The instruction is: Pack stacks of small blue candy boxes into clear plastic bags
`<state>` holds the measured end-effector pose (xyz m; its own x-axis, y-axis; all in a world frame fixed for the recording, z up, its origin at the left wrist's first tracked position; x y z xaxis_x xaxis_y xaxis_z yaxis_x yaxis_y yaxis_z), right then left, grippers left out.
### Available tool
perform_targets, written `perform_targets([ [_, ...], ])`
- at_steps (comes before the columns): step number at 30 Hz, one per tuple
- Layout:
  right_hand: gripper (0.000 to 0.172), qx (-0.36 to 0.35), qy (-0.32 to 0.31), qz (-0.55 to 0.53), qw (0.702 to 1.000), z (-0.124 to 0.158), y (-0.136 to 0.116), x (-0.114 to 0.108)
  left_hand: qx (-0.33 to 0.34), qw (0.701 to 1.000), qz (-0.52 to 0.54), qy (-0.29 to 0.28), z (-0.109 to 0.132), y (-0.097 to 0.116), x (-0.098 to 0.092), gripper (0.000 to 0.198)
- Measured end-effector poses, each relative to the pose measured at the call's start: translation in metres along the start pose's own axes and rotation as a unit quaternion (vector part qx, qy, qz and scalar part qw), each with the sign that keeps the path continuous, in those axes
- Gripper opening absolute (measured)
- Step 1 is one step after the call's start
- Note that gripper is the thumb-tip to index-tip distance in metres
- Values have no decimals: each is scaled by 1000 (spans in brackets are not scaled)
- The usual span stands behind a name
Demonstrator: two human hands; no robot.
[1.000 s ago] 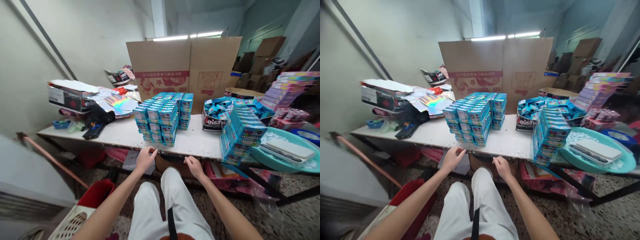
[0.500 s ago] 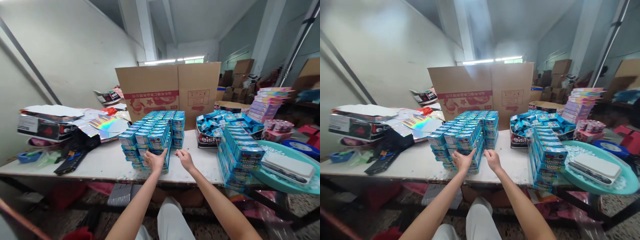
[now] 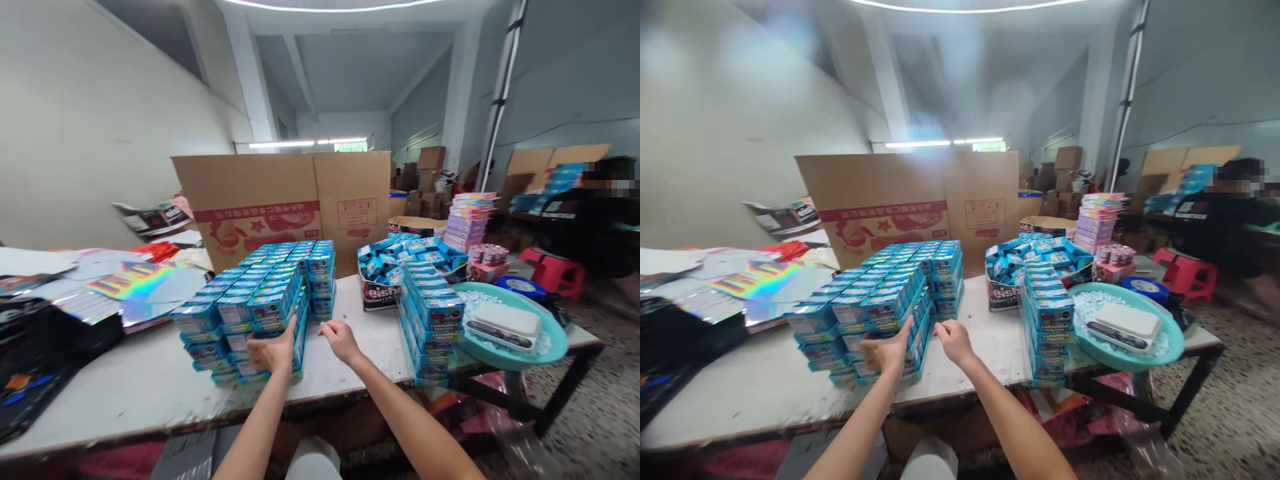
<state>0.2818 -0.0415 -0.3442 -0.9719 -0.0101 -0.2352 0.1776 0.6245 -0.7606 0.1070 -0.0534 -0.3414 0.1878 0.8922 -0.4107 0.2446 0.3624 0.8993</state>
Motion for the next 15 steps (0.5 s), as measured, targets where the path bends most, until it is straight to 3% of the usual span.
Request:
perform_targets([
  [4, 38, 1, 5, 11, 1000, -2, -5, -8, 82, 996, 14, 35, 3, 0, -3, 100],
  [8, 38, 8, 4, 17, 1000, -3, -4, -10, 75, 996, -5, 47, -2, 0, -2, 94],
  [15, 34, 21, -9, -25, 999, 0, -4, -4, 106, 994, 30, 1, -5, 17, -3, 99],
])
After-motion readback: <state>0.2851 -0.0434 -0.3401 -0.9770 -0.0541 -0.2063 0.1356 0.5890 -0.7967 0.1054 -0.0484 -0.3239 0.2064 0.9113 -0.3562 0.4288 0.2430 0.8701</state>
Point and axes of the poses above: each hand's wrist, its own z-axis away from the middle knuckle, its own x-axis out of the palm, y = z × x, the point moved 3 cm from there along -z, towards the middle knuckle, and after that the axes turned 12 degrees about -x, right-handed, at the moved point
